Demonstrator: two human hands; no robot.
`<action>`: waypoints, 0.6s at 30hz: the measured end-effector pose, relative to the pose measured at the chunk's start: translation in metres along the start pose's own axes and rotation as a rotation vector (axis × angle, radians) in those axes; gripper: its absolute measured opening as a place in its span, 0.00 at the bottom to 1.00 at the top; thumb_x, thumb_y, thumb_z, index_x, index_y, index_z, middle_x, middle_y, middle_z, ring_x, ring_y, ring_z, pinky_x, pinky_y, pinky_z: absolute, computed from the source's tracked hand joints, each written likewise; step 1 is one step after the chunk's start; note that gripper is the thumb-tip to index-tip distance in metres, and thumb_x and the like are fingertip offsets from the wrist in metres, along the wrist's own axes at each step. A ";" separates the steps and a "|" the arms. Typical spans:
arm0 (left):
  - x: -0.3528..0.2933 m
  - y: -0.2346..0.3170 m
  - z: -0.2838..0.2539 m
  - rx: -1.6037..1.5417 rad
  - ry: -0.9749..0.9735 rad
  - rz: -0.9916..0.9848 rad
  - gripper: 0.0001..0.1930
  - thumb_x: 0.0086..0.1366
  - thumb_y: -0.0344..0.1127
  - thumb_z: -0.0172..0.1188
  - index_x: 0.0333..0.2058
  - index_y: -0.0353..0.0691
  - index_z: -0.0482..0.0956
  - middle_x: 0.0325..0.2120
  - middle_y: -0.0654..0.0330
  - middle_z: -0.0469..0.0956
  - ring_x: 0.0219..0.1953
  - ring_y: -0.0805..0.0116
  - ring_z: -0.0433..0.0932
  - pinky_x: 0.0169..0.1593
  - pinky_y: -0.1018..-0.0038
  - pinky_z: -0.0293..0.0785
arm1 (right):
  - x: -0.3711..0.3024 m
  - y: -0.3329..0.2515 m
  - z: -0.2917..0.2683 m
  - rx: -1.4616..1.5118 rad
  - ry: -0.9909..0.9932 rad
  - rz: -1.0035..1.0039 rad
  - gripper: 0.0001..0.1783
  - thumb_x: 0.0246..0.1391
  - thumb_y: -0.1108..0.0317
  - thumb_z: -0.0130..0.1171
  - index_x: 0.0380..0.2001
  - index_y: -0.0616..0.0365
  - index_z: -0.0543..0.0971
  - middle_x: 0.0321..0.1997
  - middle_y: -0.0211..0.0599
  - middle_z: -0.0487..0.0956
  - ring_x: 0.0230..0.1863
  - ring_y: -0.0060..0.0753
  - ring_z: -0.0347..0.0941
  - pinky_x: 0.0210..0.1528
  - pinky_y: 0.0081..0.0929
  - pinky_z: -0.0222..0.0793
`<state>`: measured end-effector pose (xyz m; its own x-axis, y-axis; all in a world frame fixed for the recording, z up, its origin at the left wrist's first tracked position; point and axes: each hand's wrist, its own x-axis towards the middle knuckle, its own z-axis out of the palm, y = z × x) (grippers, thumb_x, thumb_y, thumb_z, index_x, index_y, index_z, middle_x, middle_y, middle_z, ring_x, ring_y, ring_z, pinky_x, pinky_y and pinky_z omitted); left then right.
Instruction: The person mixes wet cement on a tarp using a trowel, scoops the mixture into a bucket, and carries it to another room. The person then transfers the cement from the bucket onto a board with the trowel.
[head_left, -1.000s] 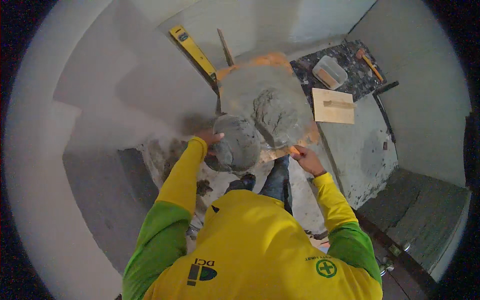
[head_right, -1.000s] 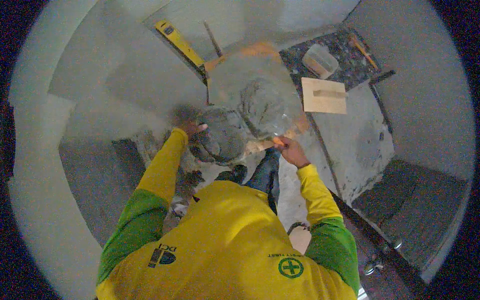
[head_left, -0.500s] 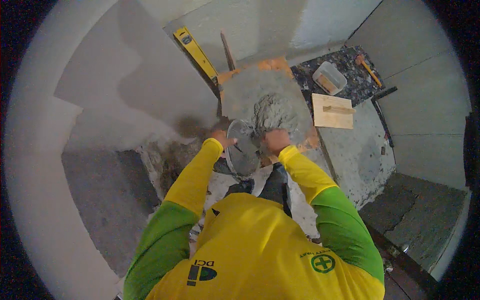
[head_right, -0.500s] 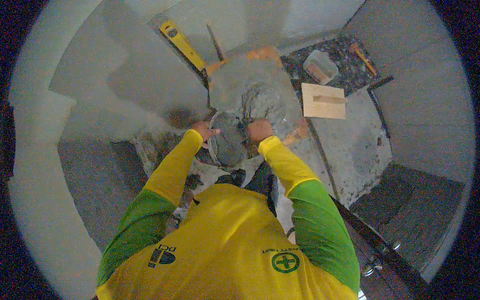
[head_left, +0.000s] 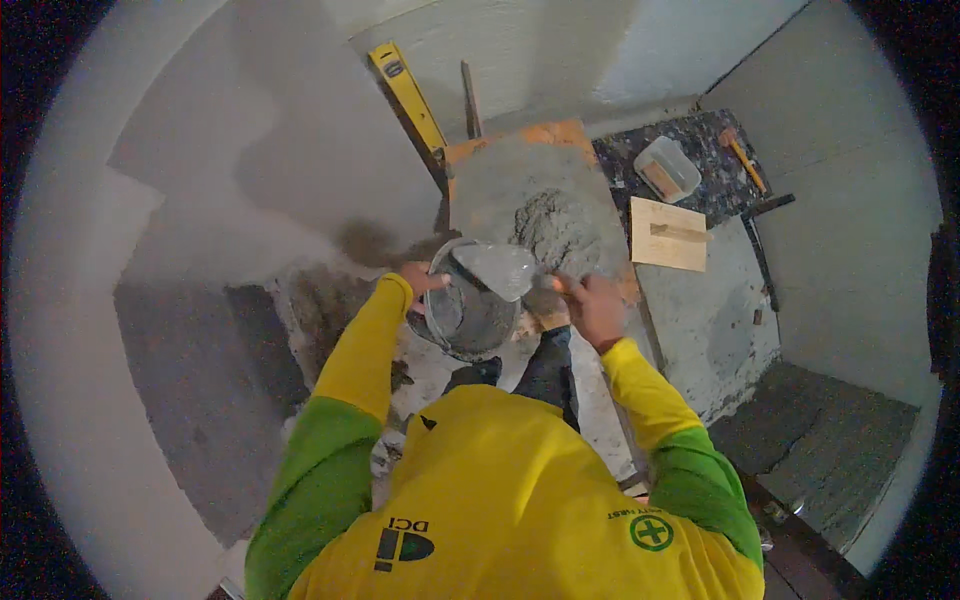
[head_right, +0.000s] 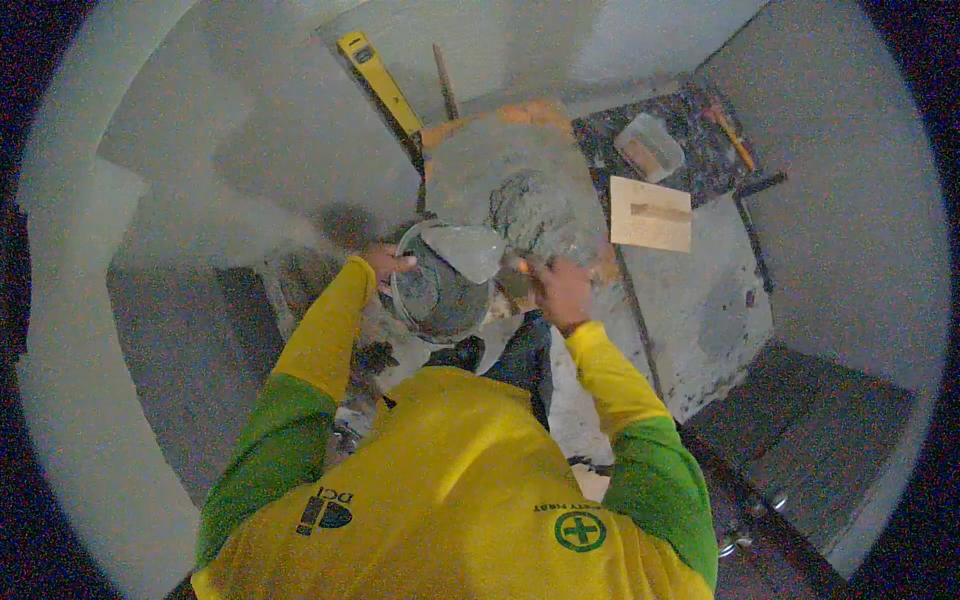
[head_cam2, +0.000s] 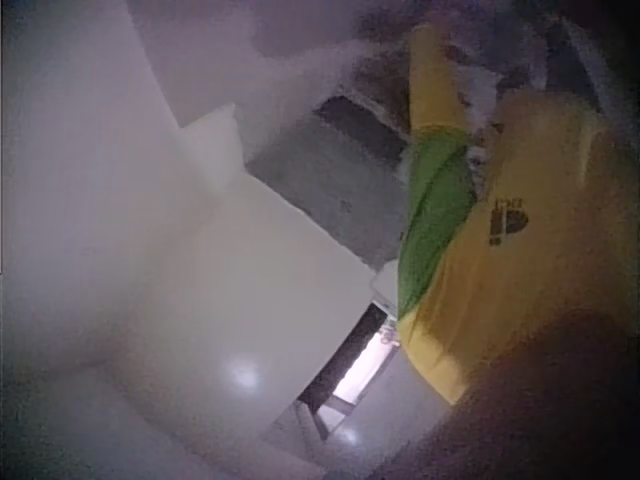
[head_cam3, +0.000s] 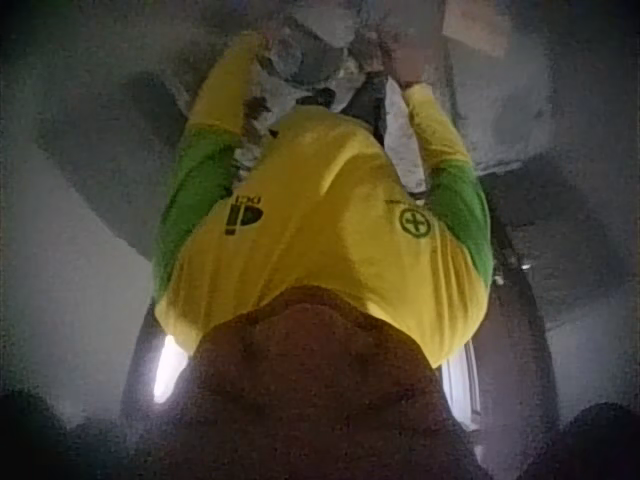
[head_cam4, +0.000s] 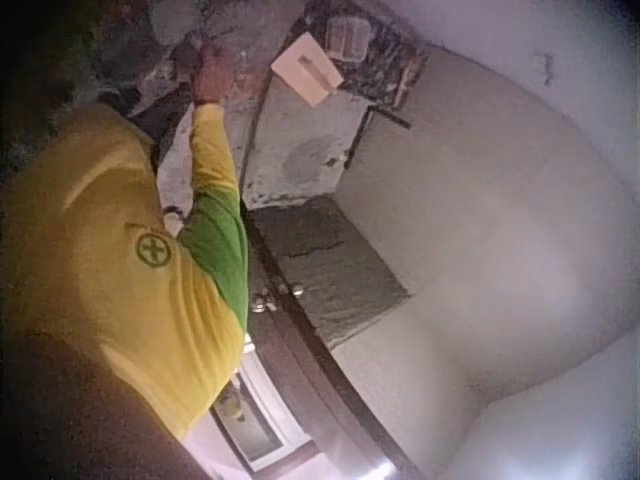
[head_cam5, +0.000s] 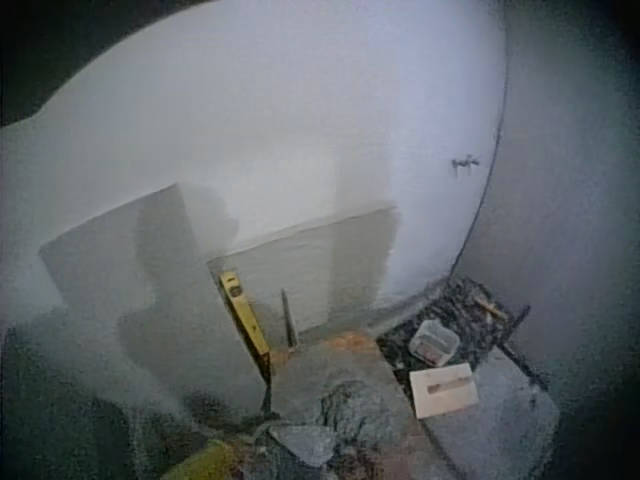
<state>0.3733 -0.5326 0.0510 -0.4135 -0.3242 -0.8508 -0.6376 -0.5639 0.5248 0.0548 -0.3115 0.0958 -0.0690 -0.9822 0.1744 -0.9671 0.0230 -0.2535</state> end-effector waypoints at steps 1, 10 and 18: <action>-0.004 -0.005 -0.006 -0.016 0.001 -0.001 0.26 0.56 0.45 0.66 0.52 0.41 0.73 0.46 0.54 0.76 0.42 0.57 0.79 0.36 0.56 0.82 | -0.009 0.003 -0.010 0.007 0.057 0.021 0.15 0.53 0.59 0.59 0.45 0.44 0.79 0.28 0.35 0.74 0.29 0.39 0.71 0.28 0.36 0.64; -0.035 -0.077 -0.045 -0.322 0.185 0.123 0.21 0.59 0.40 0.63 0.50 0.44 0.74 0.45 0.59 0.77 0.41 0.58 0.79 0.38 0.56 0.81 | -0.037 0.022 -0.049 0.863 -0.496 1.103 0.29 0.53 0.47 0.60 0.51 0.58 0.74 0.22 0.29 0.72 0.15 0.21 0.66 0.15 0.20 0.61; -0.087 -0.079 -0.029 -0.629 0.458 0.207 0.19 0.60 0.40 0.62 0.50 0.46 0.73 0.43 0.61 0.76 0.38 0.62 0.79 0.35 0.62 0.80 | -0.044 -0.007 -0.058 1.070 -0.315 1.142 0.21 0.57 0.51 0.55 0.42 0.56 0.70 0.20 0.29 0.69 0.14 0.23 0.64 0.15 0.23 0.61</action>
<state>0.4789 -0.4820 0.0821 -0.0891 -0.6714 -0.7358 -0.0348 -0.7361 0.6759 0.0506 -0.2571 0.1451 -0.4219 -0.5422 -0.7266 0.1733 0.7384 -0.6517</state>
